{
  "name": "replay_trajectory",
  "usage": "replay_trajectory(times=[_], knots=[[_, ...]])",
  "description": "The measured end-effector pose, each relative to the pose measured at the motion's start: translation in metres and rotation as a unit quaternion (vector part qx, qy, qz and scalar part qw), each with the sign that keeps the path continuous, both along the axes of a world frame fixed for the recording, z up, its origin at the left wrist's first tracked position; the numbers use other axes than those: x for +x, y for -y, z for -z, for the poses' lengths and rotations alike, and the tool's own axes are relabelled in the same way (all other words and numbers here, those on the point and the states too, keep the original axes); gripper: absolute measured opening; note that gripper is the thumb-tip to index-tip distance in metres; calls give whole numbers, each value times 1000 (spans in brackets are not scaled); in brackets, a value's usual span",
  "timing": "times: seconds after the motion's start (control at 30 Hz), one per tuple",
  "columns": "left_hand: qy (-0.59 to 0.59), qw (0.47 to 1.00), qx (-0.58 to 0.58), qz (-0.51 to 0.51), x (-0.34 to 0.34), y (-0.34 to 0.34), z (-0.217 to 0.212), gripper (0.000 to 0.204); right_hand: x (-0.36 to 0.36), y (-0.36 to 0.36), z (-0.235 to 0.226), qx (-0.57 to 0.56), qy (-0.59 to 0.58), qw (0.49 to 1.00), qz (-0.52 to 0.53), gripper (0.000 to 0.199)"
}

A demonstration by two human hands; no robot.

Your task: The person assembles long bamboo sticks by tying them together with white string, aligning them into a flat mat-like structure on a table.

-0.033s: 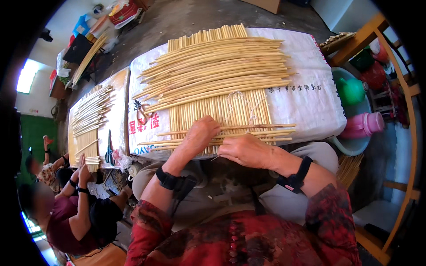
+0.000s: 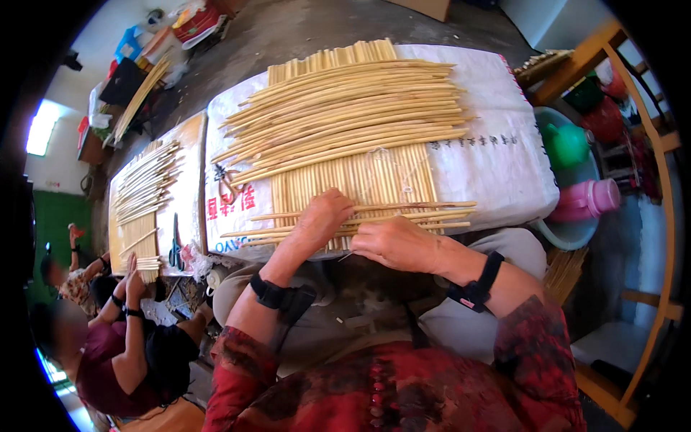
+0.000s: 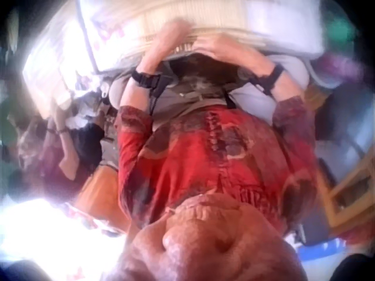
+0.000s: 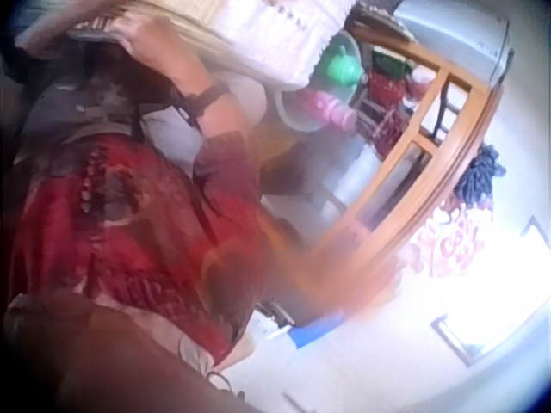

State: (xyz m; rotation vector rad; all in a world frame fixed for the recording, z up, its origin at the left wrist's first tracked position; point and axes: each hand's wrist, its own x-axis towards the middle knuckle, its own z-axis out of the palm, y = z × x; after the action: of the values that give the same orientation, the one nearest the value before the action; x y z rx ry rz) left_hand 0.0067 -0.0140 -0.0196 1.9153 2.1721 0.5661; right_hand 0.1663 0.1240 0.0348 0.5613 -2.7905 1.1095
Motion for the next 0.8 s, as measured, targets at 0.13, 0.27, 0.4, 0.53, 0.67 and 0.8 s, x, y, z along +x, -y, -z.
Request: replay_trajectory(times=[0.13, 0.27, 0.4, 0.53, 0.67, 0.8], knots=[[48, 999, 18, 9, -1, 0, -15, 12, -1, 0, 11, -7, 0, 1000, -11, 9], [139, 990, -6, -22, 3, -1, -24, 10, 0, 1, 11, -7, -21, 1000, -7, 9], [172, 984, 1, -44, 5, 0, -18, 9, 1, 2, 13, -6, -28, 1000, -3, 11], [206, 975, -13, -77, 5, 3, -19, 11, 1, 4, 17, -15, -28, 999, -3, 12], [202, 976, -9, -87, 6, 5, -19, 13, 0, 2, 16, -9, -22, 1000, -5, 12], [185, 979, -8, -87, 6, 7, -21, 13, -2, 4, 14, -6, -8, 1000, -15, 10]])
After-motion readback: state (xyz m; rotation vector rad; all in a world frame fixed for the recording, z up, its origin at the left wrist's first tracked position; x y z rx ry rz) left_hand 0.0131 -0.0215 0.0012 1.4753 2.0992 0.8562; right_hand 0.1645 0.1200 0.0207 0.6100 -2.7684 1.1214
